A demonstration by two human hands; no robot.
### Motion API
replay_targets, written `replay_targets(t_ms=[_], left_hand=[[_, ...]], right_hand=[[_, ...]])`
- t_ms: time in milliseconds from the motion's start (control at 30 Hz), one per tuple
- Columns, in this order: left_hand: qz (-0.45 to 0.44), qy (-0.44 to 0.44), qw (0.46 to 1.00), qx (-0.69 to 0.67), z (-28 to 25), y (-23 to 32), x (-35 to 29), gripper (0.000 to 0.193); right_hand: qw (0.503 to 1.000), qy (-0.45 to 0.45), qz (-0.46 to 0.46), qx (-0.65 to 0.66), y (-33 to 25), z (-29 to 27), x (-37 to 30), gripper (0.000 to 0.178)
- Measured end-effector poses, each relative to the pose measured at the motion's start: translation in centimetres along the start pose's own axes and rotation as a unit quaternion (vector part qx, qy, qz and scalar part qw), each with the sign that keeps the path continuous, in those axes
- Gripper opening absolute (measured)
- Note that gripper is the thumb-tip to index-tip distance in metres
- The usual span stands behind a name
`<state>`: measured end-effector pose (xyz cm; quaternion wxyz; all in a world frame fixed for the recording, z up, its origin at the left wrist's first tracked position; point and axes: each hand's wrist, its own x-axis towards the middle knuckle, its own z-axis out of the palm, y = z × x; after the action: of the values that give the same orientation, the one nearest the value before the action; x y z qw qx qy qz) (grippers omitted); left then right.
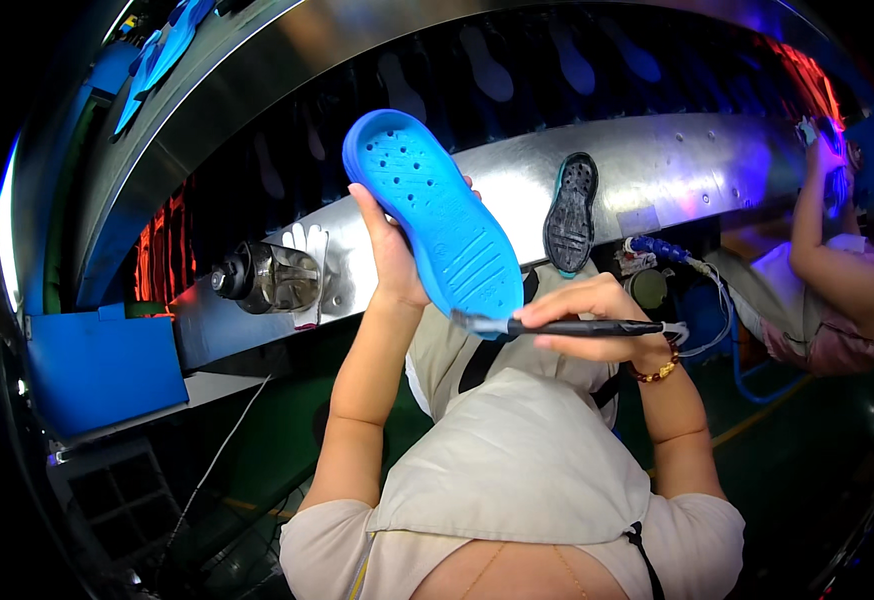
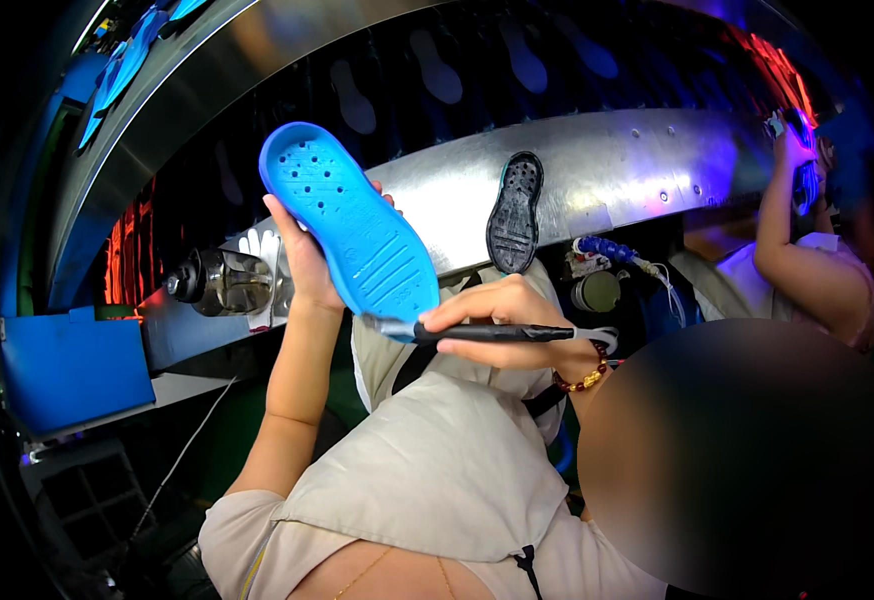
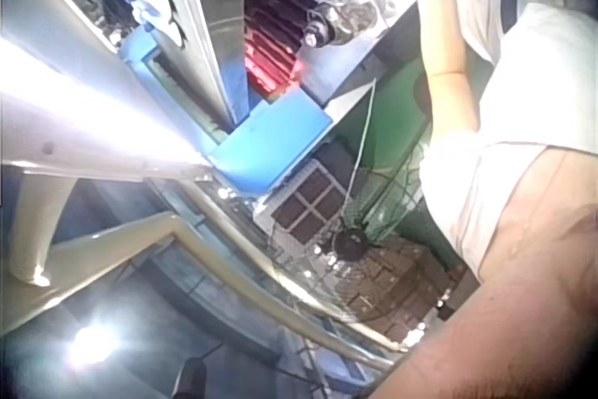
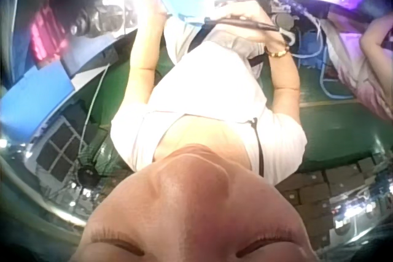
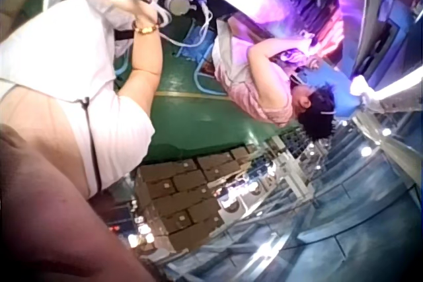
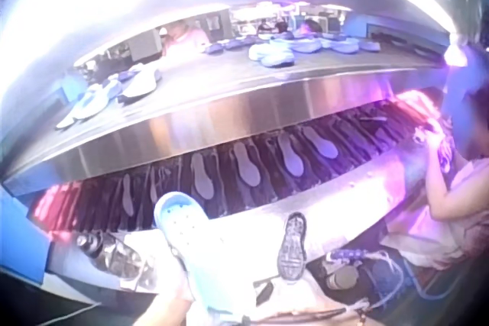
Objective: The person takes blue shoe soles from a conveyor belt and applies glue to their underside using a brush. They handle each sole individually, coating the surface before placing it back on the assembly line.
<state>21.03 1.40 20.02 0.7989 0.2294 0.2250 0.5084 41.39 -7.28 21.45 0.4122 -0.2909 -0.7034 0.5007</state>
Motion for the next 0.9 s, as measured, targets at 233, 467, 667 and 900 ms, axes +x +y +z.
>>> replay_targets(t_ms=[233, 467, 667, 900], left_hand=[[0.015, -0.051, 0.997, -0.048, 2.5, 1.4, 0.0, 0.08], [-0.008, -0.049, 0.998, 0.022, 2.4, -1.6, -1.7, 0.061], [0.029, -0.016, 0.998, -0.058, 2.5, -1.0, -0.8, 0.062], [-0.017, -0.045, 0.997, -0.056, 2.6, -0.6, -0.5, 0.061]], right_hand=[[0.948, 0.128, 0.043, 0.287, 2.2, 0.0, 0.1, 0.018], [0.95, 0.223, 0.076, 0.203, -0.3, 3.1, 0.4, 0.02], [0.967, 0.228, 0.031, 0.111, 0.0, 1.7, 0.9, 0.017], [0.988, 0.149, -0.034, 0.028, -1.6, -1.0, 1.9, 0.018]])
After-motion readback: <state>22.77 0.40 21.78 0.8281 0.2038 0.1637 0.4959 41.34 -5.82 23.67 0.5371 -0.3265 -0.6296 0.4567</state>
